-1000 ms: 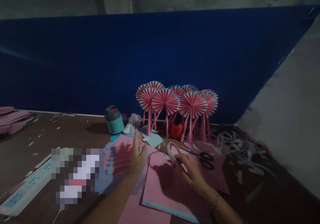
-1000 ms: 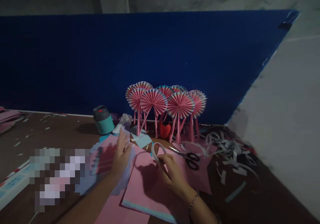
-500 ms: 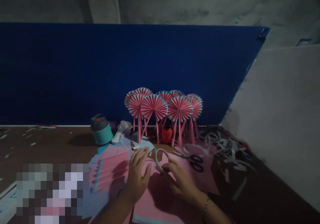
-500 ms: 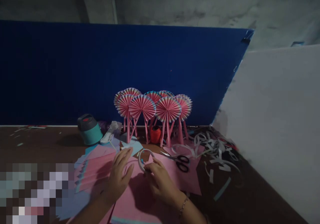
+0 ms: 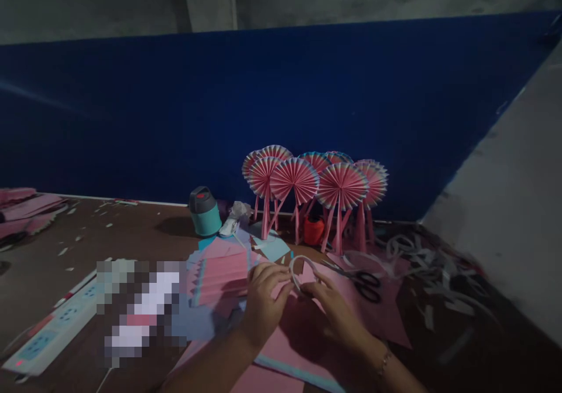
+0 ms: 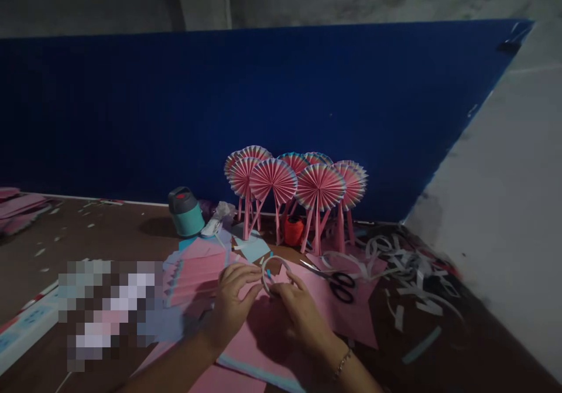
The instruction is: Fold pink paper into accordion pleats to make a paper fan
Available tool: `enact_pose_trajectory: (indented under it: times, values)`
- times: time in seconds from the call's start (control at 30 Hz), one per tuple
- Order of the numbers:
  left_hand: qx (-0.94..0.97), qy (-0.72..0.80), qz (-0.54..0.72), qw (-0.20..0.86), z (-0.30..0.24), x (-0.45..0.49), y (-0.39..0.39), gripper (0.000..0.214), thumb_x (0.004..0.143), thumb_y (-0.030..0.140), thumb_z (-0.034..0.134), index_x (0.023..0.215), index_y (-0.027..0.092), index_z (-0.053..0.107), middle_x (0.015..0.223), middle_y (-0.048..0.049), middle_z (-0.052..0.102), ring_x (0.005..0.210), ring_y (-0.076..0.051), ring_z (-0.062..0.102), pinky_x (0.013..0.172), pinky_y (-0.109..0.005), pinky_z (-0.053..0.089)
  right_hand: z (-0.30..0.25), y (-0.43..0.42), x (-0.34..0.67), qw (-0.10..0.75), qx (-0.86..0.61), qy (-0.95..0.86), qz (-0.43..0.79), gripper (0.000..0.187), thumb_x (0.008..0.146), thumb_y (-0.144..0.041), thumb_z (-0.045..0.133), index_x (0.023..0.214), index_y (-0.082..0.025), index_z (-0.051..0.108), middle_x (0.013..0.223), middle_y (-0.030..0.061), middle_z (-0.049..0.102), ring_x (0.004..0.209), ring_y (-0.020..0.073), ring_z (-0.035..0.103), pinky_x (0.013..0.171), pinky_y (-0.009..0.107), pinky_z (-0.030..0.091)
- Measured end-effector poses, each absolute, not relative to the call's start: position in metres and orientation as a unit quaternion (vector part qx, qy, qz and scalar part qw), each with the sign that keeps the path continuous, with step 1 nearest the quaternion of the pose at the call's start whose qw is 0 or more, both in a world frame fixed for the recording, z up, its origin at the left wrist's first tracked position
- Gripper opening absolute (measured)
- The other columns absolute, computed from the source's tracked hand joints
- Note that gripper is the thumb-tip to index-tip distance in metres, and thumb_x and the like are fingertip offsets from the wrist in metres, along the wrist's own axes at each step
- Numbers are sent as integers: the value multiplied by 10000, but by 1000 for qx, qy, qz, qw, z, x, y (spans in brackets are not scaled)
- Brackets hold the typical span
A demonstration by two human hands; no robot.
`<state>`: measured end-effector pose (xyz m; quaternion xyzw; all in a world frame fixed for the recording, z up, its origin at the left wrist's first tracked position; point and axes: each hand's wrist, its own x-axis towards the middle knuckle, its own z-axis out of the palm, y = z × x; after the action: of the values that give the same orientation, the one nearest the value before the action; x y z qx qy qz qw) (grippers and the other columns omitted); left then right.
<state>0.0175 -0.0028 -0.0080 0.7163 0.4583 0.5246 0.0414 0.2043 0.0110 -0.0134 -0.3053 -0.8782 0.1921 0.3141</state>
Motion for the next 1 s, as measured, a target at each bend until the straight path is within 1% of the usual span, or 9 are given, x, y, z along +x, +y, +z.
enact_pose_trajectory:
  times: [0.07, 0.23, 0.37, 0.43, 0.57, 0.7, 0.77, 0.9, 1.0]
  values:
    - [709, 465, 528, 55, -7, 17, -2, 28, 816, 192, 632, 816, 211, 653, 867, -46, 699, 890, -211, 615, 822, -386, 462, -12, 10, 204, 312, -315, -877, 185, 364, 749, -23, 437, 1049, -203, 536, 914, 48, 697, 888, 202, 645, 1052, 489, 320]
    - [709, 487, 509, 33, -5, 12, -1, 75, 841, 202, 582, 787, 228, 627, 888, -36, 671, 923, -212, 588, 864, -382, 410, 0, 7, 200, 335, -337, -873, 115, 234, 833, -90, 460, 996, -213, 575, 923, 54, 706, 829, 194, 652, 1026, 480, 330]
    - [704, 513, 491, -14, 1, 7, -2, 72, 838, 235, 583, 797, 240, 642, 938, -50, 657, 974, -236, 557, 900, -402, 367, 6, 13, 207, 345, -385, -856, 32, 115, 885, -188, 495, 824, -217, 589, 687, 4, 665, 664, 164, 624, 1000, 476, 311]
    - [702, 515, 491, -13, 4, 4, 0, 83, 833, 250, 582, 771, 239, 636, 922, -48, 660, 965, -239, 560, 892, -401, 366, 6, 18, 215, 350, -409, -843, -3, 184, 888, -282, 541, 719, -213, 569, 609, -9, 631, 600, 150, 590, 970, 456, 320]
    - [674, 532, 507, 73, 11, -4, 8, 123, 806, 292, 563, 711, 230, 611, 810, -29, 679, 846, -228, 596, 824, -375, 406, 9, 25, 232, 352, -439, -827, -2, 274, 886, -409, 553, 696, -212, 574, 596, -12, 628, 597, 141, 562, 941, 429, 307]
    - [608, 562, 502, 250, 23, -17, 18, 202, 743, 389, 570, 664, 206, 603, 717, -28, 682, 741, -216, 619, 722, -330, 463, 21, 26, 246, 338, -451, -822, 81, 295, 939, -373, 437, 770, -212, 618, 695, 0, 650, 667, 141, 555, 906, 406, 327]
    - [587, 559, 500, 304, 29, -23, 20, 233, 689, 424, 603, 650, 195, 613, 708, -34, 690, 727, -214, 625, 701, -317, 481, 28, 26, 251, 330, -455, -819, 110, 302, 934, -368, 424, 793, -214, 642, 725, 11, 656, 721, 158, 556, 876, 385, 358]
    - [594, 558, 483, 319, 38, -33, 22, 238, 634, 430, 636, 628, 192, 629, 674, -27, 683, 705, -211, 623, 680, -315, 495, 36, 27, 262, 330, -459, -815, 131, 272, 894, -376, 474, 833, -221, 690, 783, 32, 689, 820, 199, 558, 860, 374, 386]
    - [621, 561, 468, 283, 40, -39, 27, 219, 638, 415, 616, 580, 205, 600, 614, -12, 649, 664, -205, 611, 652, -309, 491, 42, 28, 271, 319, -462, -818, 127, 239, 866, -335, 514, 803, -215, 710, 764, 31, 695, 764, 188, 569, 826, 349, 403]
